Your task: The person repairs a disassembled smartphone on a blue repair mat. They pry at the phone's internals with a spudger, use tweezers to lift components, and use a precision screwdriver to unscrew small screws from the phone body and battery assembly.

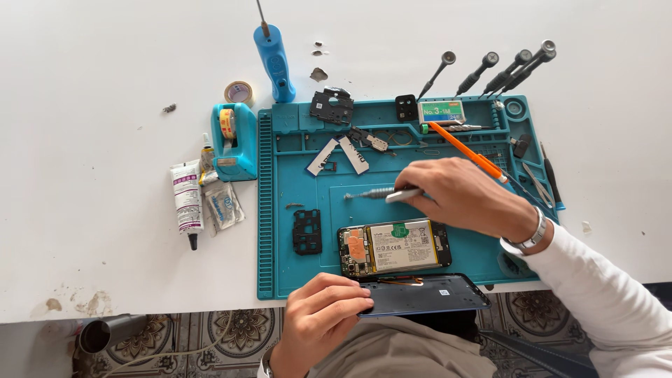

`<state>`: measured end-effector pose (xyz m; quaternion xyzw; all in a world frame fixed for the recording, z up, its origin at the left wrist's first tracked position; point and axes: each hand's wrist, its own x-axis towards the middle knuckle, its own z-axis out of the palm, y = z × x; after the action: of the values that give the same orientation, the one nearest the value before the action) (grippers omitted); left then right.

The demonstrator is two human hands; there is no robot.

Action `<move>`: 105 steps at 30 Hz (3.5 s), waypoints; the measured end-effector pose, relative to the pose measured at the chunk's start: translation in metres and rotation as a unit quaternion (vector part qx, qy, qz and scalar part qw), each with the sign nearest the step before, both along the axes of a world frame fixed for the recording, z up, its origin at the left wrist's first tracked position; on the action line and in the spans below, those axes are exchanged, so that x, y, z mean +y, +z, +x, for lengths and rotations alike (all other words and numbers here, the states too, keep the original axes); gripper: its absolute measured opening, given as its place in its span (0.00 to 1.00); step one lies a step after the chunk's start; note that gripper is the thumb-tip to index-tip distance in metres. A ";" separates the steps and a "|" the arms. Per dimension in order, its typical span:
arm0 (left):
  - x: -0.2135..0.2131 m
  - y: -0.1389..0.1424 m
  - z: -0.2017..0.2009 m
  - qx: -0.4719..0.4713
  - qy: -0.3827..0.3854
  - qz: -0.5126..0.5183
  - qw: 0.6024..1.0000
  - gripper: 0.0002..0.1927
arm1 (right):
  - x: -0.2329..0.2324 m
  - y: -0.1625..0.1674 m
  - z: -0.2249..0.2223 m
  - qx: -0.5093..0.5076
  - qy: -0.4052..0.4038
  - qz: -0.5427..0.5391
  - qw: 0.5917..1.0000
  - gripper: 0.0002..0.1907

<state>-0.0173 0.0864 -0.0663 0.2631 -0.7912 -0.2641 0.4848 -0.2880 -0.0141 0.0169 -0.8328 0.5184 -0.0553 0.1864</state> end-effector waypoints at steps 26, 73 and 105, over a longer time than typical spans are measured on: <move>0.002 -0.001 -0.001 0.002 -0.012 -0.020 1.000 0.12 | 0.011 -0.030 -0.038 0.011 -0.039 -0.164 0.986 0.14; 0.002 0.007 -0.008 -0.132 0.087 -0.037 0.987 0.18 | 0.039 -0.023 -0.015 -0.090 0.128 -0.063 0.986 0.28; -0.037 0.029 -0.027 -0.096 0.140 0.010 0.985 0.13 | -0.028 -0.010 0.022 -0.061 0.205 0.090 0.973 0.12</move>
<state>-0.0441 0.0489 -0.0374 0.4006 -0.7865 -0.1752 0.4361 -0.2661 -0.0417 0.0067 -0.8962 0.3267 -0.0193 0.2995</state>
